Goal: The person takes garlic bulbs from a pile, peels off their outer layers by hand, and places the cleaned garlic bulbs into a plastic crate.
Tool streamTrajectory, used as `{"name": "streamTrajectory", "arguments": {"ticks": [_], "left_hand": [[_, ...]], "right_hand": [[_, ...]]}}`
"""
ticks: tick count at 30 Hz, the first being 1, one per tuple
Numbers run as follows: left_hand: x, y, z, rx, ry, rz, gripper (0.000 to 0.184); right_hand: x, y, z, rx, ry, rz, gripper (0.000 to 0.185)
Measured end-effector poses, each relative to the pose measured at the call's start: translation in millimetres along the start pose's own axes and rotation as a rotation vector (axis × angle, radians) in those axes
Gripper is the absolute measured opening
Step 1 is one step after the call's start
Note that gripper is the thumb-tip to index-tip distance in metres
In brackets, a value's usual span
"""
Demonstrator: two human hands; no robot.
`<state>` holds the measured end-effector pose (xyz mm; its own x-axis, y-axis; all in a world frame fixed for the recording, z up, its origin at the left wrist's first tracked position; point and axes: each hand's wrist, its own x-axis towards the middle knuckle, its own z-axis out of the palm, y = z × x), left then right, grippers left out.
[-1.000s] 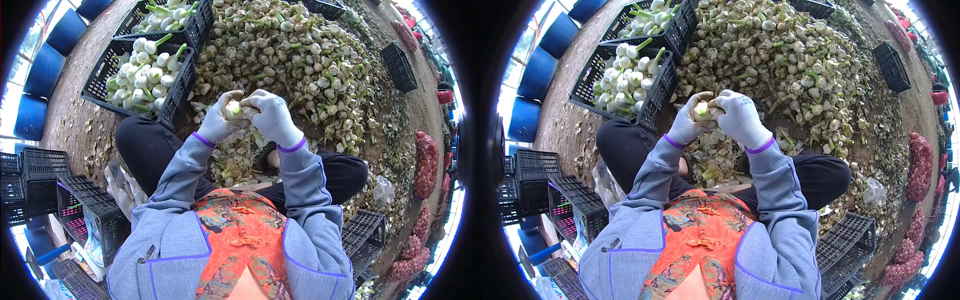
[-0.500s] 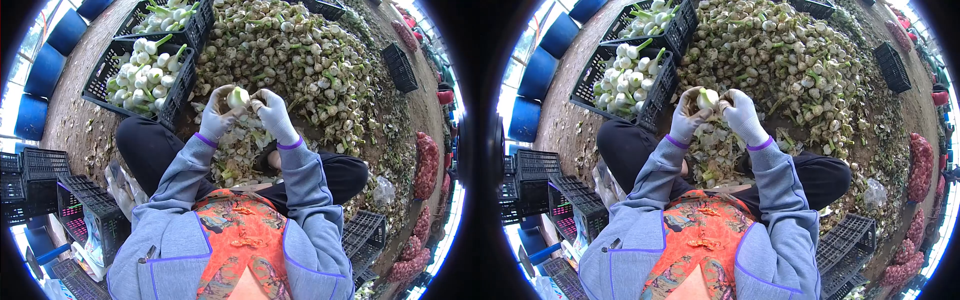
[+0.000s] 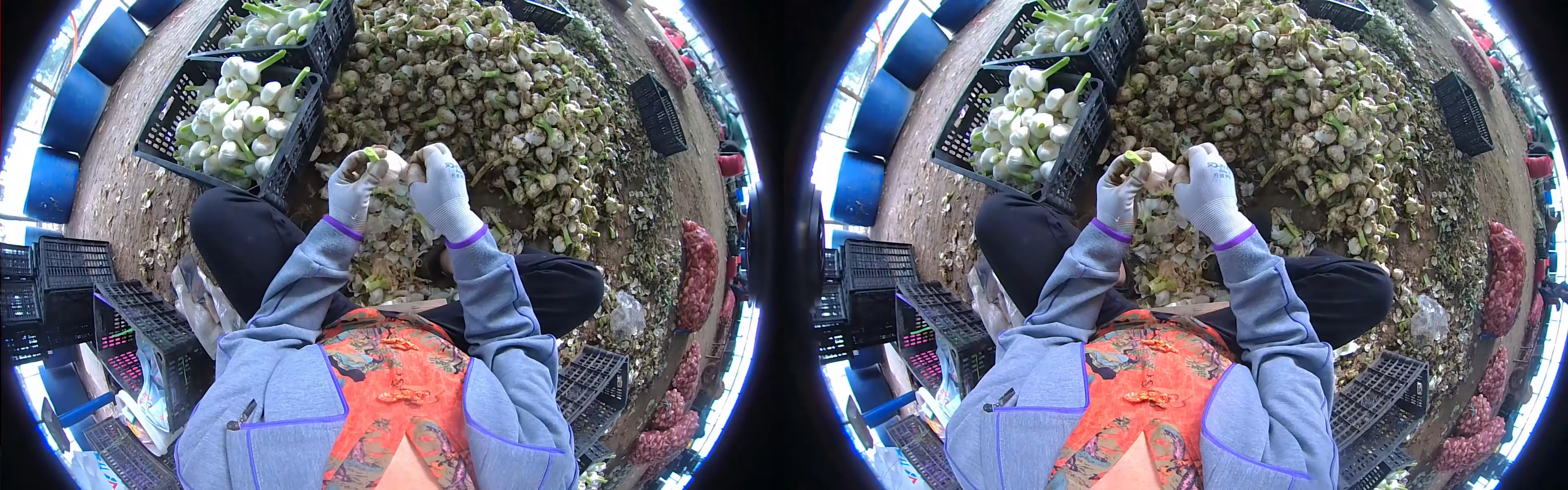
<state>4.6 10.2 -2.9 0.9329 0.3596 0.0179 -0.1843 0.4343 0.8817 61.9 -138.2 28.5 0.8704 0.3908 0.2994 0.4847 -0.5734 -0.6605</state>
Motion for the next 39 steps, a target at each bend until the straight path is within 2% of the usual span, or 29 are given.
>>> {"name": "streamTrajectory", "arguments": {"ticks": [2, 4, 8, 11, 13, 14, 17, 19, 21, 22, 24, 25, 27, 28, 33, 35, 36, 37, 39], "left_hand": [[-1.3, 2.1, 0.2, -0.064, -0.023, -0.039, 0.028], [-4.3, 6.0, 4.5, -0.189, -0.156, -0.045, 0.029], [-2.6, 0.9, 2.2, -0.181, -0.179, -0.076, 0.030], [2.1, -0.9, 1.4, -0.247, -0.135, -0.070, 0.034], [5.0, 5.6, 0.5, -0.285, -0.137, -0.088, 0.037], [3.9, 9.3, 3.2, -0.288, -0.186, -0.048, 0.039], [1.5, 8.8, 6.1, -0.268, -0.190, -0.090, 0.038], [4.0, 0.1, 3.2, -0.218, -0.147, -0.088, 0.039], [9.1, -5.5, -1.0, 0.013, -0.110, -0.073, 0.038], [7.7, -4.4, -0.6, 0.013, -0.111, -0.074, 0.038], [3.8, -0.3, 1.4, -0.229, -0.106, -0.207, 0.038], [5.0, -0.9, 1.6, -0.228, -0.106, -0.206, 0.038], [7.0, -4.2, 1.0, -0.554, -0.227, -0.167, 0.041], [8.2, -5.5, 0.1, -0.597, -0.224, -0.180, 0.043], [10.8, -11.4, -3.5, -0.802, -0.191, -0.260, 0.040], [13.9, -13.7, -11.6, -0.859, -0.169, -0.295, 0.039], [16.4, -9.0, -13.2, -0.925, -0.150, -0.294, 0.039], [18.3, -4.6, -14.1, -0.992, -0.130, -0.291, 0.038], [19.7, -2.1, -16.8, -1.005, -0.108, -0.271, 0.039]], "right_hand": [[2.4, 8.5, 1.2, -0.012, 0.008, 0.028, 0.014], [3.0, 15.2, 1.4, -0.036, 0.022, 0.064, 0.013], [2.7, 27.4, 6.1, 0.006, 0.069, 0.092, 0.015], [4.4, 30.0, 5.0, 0.051, -0.007, 0.178, 0.017], [2.8, 15.6, -4.0, 0.898, -0.118, 0.418, 0.021], [1.1, 3.4, -14.3, 1.033, -0.180, 0.494, 0.025], [0.6, 2.6, -12.1, 0.852, -0.241, 0.375, 0.026], [0.4, 3.4, -12.7, 0.840, -0.214, 0.349, 0.023], [-0.8, 3.1, -13.6, 0.812, -0.162, 0.300, 0.017], [-0.8, 1.6, -14.9, 0.812, -0.161, 0.301, 0.017], [0.3, -2.6, -18.7, 1.122, -0.120, 0.485, 0.009], [1.4, 1.1, -15.4, 1.123, -0.121, 0.484, 0.009], [2.7, 11.1, -5.4, 1.672, 0.004, 0.524, 0.009], [2.7, 12.2, -2.2, 1.735, 0.032, 0.518, 0.010], [-2.0, 28.7, 17.2, 1.896, -0.001, 0.537, 0.009], [-3.0, 36.6, 21.6, 2.036, 0.016, 0.620, 0.007], [-3.5, 36.0, 17.8, 2.062, -0.011, 0.600, 0.016], [-2.8, 35.7, 13.0, 2.062, -0.011, 0.602, 0.016], [-0.6, 36.9, 2.7, 1.797, -0.240, 0.727, 0.015]]}}
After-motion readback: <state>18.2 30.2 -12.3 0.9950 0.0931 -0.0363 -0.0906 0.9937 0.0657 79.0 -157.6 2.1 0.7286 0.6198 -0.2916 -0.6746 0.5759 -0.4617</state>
